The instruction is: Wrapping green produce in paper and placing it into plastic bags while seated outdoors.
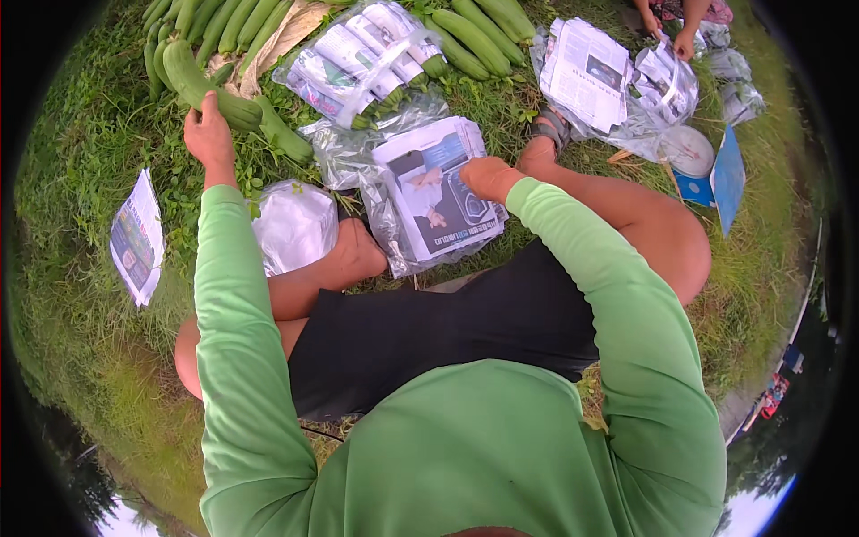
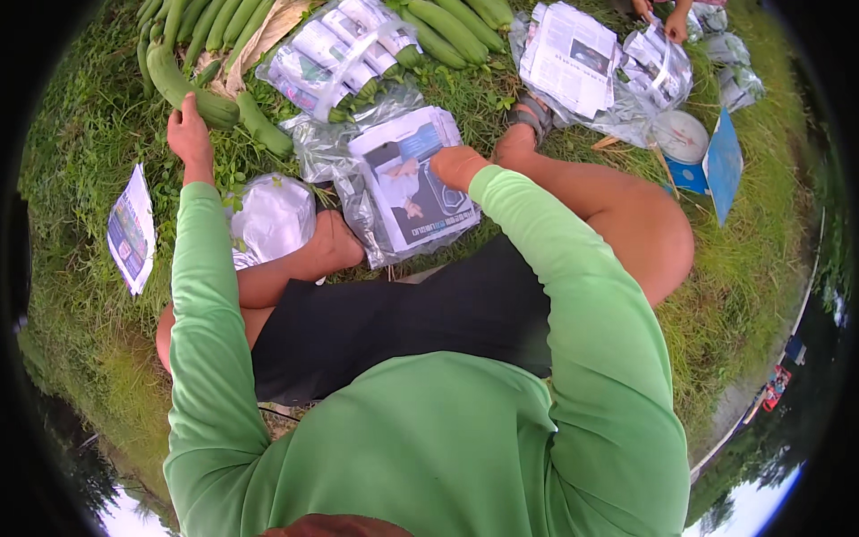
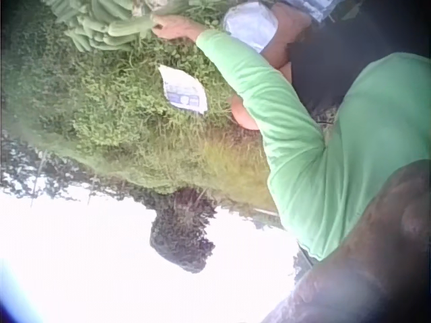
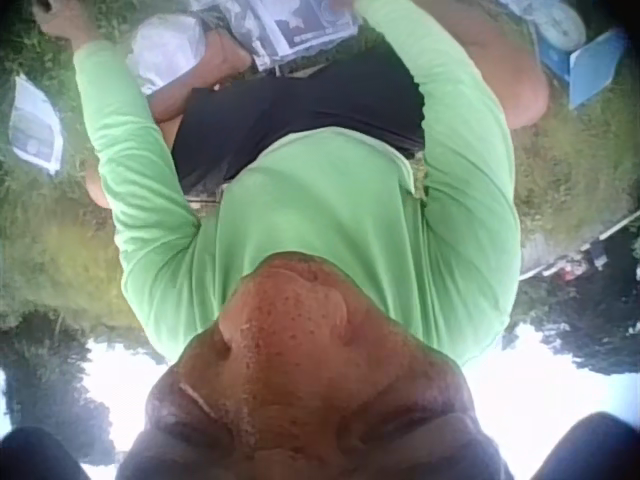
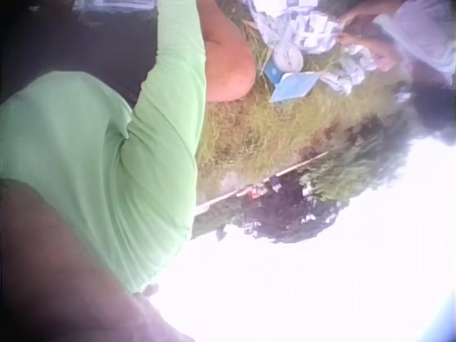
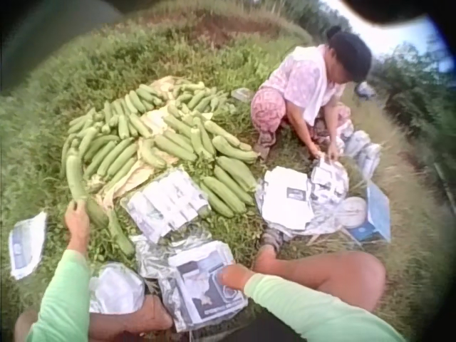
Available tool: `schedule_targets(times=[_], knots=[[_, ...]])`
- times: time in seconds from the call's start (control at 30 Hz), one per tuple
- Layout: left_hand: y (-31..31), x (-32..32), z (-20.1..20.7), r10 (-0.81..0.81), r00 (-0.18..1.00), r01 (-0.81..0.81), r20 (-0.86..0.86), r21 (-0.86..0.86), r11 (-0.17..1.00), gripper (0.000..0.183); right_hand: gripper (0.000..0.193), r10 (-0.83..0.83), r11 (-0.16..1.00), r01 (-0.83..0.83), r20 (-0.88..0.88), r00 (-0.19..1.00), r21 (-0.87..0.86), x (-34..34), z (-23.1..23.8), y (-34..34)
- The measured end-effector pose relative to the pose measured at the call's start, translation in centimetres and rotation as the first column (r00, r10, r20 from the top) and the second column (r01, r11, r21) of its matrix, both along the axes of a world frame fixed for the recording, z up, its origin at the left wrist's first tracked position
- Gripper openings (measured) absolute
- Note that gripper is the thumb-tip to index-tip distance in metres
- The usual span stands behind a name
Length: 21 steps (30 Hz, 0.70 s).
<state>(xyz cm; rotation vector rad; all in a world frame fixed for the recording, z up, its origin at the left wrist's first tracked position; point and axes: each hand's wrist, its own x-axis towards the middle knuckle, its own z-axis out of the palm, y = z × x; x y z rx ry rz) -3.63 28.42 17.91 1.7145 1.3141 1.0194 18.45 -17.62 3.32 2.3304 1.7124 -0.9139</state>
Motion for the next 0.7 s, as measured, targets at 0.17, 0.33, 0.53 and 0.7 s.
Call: schedule_targets(times=[0.17,0.33,0.53,0.7], knots=[[-11.7,9.5,5.1,-0.521,0.823,0.561,0.226,-0.177,0.809,0.046,0.034,0.314,0.914,-0.342,-0.157,0.937,-0.218,-4.0,1.4,-1.2],[-26.1,14.0,-1.7,-0.606,0.690,0.717,0.396,-0.493,0.494,0.048,0.033,0.439,0.898,-0.433,0.132,0.889,-0.072,-7.9,-0.9,-4.8],[-36.0,6.7,-13.2,-0.773,0.602,0.693,0.201,-0.613,0.380,0.072,0.021,0.388,0.921,-0.376,0.155,0.909,-0.100,-9.6,-1.5,-6.6],[-32.7,2.9,-20.2,-0.816,0.541,0.715,0.202,-0.622,0.320,0.085,0.018,0.462,0.885,-0.454,0.069,0.884,-0.105,-10.0,0.9,-5.2]])
